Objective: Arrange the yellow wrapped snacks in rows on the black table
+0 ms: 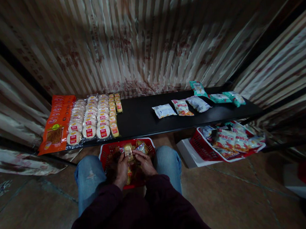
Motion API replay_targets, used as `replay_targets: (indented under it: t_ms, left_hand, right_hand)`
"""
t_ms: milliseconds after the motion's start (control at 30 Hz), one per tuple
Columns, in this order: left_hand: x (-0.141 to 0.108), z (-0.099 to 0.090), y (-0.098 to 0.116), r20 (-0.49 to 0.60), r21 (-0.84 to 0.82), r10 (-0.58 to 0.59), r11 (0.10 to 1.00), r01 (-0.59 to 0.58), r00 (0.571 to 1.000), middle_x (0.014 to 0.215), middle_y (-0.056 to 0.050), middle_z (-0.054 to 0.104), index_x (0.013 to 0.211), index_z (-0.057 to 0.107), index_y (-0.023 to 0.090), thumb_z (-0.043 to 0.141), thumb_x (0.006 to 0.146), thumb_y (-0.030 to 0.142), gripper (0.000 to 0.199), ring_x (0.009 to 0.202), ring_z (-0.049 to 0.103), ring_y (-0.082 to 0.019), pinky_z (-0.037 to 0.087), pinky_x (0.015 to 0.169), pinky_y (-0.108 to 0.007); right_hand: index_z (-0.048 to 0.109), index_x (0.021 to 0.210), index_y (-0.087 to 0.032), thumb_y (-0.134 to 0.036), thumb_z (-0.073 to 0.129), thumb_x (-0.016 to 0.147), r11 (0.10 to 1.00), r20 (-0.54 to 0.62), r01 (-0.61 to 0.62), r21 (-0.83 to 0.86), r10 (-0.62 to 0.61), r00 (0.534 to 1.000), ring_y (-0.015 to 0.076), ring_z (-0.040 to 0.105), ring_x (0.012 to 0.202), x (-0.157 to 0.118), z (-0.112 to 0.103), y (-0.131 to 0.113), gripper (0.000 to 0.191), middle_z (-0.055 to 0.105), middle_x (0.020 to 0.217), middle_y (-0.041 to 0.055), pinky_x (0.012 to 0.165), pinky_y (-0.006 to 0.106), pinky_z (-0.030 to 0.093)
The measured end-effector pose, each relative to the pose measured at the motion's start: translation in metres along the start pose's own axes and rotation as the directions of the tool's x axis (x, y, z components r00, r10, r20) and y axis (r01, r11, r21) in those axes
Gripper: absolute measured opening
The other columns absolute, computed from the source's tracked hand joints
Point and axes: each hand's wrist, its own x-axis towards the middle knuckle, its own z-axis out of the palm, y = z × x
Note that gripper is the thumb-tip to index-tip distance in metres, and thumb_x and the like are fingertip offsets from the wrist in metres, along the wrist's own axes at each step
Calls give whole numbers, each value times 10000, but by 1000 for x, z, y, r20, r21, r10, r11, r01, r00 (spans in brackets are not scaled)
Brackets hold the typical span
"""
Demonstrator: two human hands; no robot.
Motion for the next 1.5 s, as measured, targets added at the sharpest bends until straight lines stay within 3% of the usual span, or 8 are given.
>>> replay_targets:
  t_ms: [233, 367, 500, 833, 1033, 1167, 1300, 1500]
  left_hand:
    - [-1, 2, 4, 31, -77, -27, 997, 29, 999, 910, -41, 684, 949, 609, 200, 595, 670, 313, 302, 754, 642, -147, 501, 627, -247]
    - [-2, 3, 10, 74, -295, -210, 929, 222, 975, 732, -33, 662, 844, 585, 167, 505, 731, 180, 139, 628, 631, -142, 493, 607, -255]
    - [-2, 6, 13, 87, -393, -345, 850, 351, 935, 636, -36, 632, 816, 571, 135, 428, 791, 120, 147, 529, 598, -130, 465, 542, -239]
    - [0, 8, 15, 102, -456, -370, 808, 374, 923, 641, -53, 637, 805, 578, 116, 406, 811, 119, 172, 536, 602, -135, 476, 539, -240]
    - [0, 6, 9, -102, -331, -344, 896, 294, 933, 707, -26, 642, 799, 578, 148, 481, 765, 113, 108, 566, 591, -113, 467, 539, -221]
    - [-3, 4, 3, -217, -84, -193, 980, 179, 957, 800, -8, 644, 852, 589, 184, 549, 744, 168, 116, 647, 598, -104, 453, 552, -194]
    - [-6, 2, -3, -207, 120, -90, 986, 116, 974, 915, -26, 652, 953, 580, 209, 566, 754, 261, 206, 716, 619, -124, 475, 593, -217]
    - [-10, 2, -5, -95, 271, 42, 962, -15, 995, 1193, -81, 622, 1189, 533, 213, 477, 838, 351, 381, 979, 628, -167, 510, 739, -243]
  right_hand:
    - [742, 959, -243, -456, 743, 668, 1000, -48, -27, 3, 27, 998, 224, 636, 912, 0, 1, -2, 361, 725, 993, 48, 889, 387, 464]
    - [741, 965, -245, -461, 744, 667, 998, -50, -40, 41, 42, 998, 185, 622, 759, -2, 3, -5, 369, 728, 952, 43, 757, 342, 493]
    - [743, 960, -234, -449, 729, 687, 1000, -28, -15, 19, 15, 999, 153, 594, 692, -2, 3, -4, 348, 724, 902, 34, 712, 312, 482]
    - [743, 939, -238, -461, 723, 688, 999, -26, -19, 34, 20, 999, 162, 631, 736, -2, 4, -8, 336, 724, 828, 18, 779, 322, 491]
    - [740, 944, -228, -513, 682, 699, 987, -61, 19, -160, -29, 998, 200, 659, 827, 0, 4, 1, 380, 740, 900, 39, 835, 367, 509]
    - [735, 937, -239, -503, 646, 726, 945, -32, 70, -319, -84, 996, 218, 651, 971, 2, 2, 13, 350, 731, 1005, 40, 931, 397, 479]
    - [723, 955, -230, -480, 607, 761, 918, 4, 87, -386, -93, 996, 216, 649, 984, 2, 2, 12, 337, 727, 1013, 42, 959, 399, 460]
    - [706, 963, -196, -534, 590, 767, 903, -6, 61, -425, -70, 998, 232, 637, 961, -4, 7, -4, 407, 719, 991, 60, 935, 390, 463]
